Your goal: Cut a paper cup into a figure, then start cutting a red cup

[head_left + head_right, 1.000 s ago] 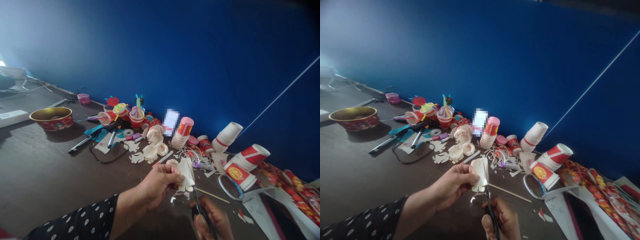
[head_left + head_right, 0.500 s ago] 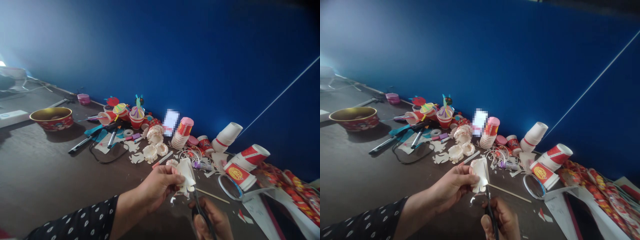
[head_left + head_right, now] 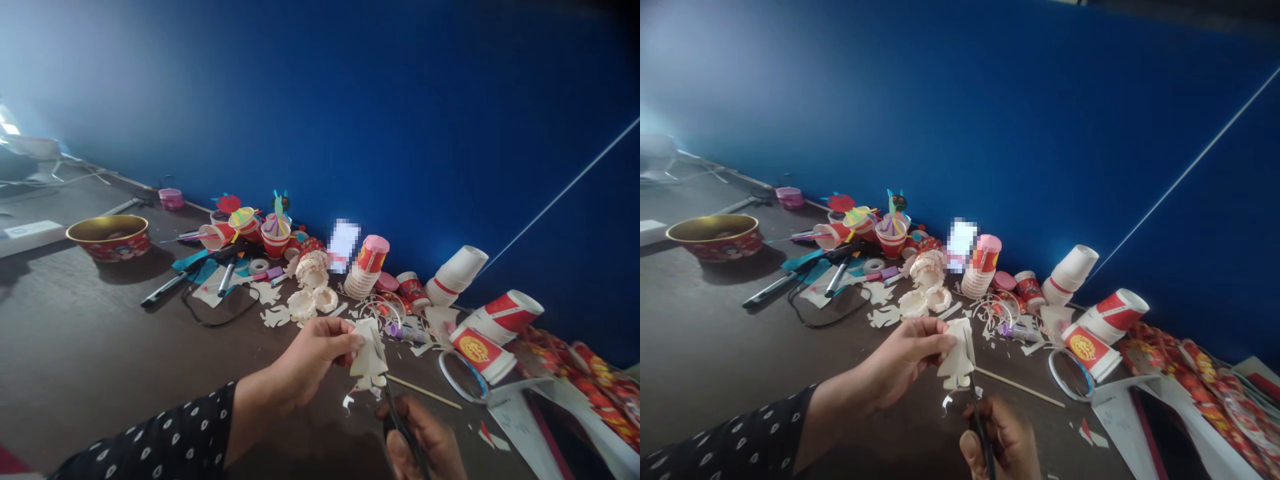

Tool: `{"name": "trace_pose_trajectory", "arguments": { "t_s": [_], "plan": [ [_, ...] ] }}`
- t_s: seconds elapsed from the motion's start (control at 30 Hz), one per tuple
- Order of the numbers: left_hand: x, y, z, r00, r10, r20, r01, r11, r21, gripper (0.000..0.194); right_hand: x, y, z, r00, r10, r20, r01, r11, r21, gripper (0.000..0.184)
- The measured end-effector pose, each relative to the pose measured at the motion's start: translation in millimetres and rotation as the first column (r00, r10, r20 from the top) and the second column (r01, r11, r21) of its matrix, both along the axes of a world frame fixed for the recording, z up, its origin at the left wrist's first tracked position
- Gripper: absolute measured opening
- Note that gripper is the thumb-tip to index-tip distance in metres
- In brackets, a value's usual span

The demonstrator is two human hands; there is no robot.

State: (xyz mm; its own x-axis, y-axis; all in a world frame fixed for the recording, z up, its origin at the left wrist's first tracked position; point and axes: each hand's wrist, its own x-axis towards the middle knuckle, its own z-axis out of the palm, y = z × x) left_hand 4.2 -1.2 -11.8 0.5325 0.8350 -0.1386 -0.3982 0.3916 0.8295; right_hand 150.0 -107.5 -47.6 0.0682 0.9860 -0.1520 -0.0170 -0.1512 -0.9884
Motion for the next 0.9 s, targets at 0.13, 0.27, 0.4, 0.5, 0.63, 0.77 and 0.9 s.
{"name": "trace_pose_trajectory", "arguments": {
  "t_s": [0.13,0.27,0.4,0.5,0.63,0.77,0.9],
  "plan": [
    [0.2,0.6,0.4,0.999,0.003,-0.046,-0.002,1.000,0.028,0.024,-2.3,2.3,0.4,1.000,0.013,-0.009,-0.013,1.000,-0.018,0.046],
    [0.6,-2.1,0.2,0.998,-0.043,-0.053,0.045,0.998,0.042,0.022,-8.4,3.4,3.2,0.996,-0.063,-0.070,0.061,0.997,-0.038,0.046],
    [0.8,-3.9,0.1,0.997,-0.050,-0.052,0.051,0.999,0.014,0.022,-9.9,2.5,3.6,0.993,-0.058,-0.098,0.054,0.998,-0.043,0.045],
    [1.4,-4.2,-1.4,0.998,-0.052,-0.041,0.052,0.999,0.007,0.023,-8.5,0.5,2.4,0.998,-0.044,-0.044,0.045,0.999,0.012,0.049],
    [2.6,-4.7,-3.7,0.998,-0.056,-0.015,0.056,0.998,0.009,0.024,-7.9,-0.5,2.5,0.998,-0.046,-0.034,0.046,0.999,0.000,0.047],
    [3.8,-5.8,-3.1,0.999,-0.048,0.006,0.048,0.999,-0.012,0.025,-8.2,-0.3,5.0,0.997,-0.047,-0.059,0.045,0.999,-0.031,0.043],
    [4.7,-6.9,-2.4,0.999,-0.044,0.031,0.046,0.998,-0.044,0.027,-6.4,-2.2,5.9,0.999,-0.042,-0.008,0.042,0.999,0.025,0.045]
  ]
}}
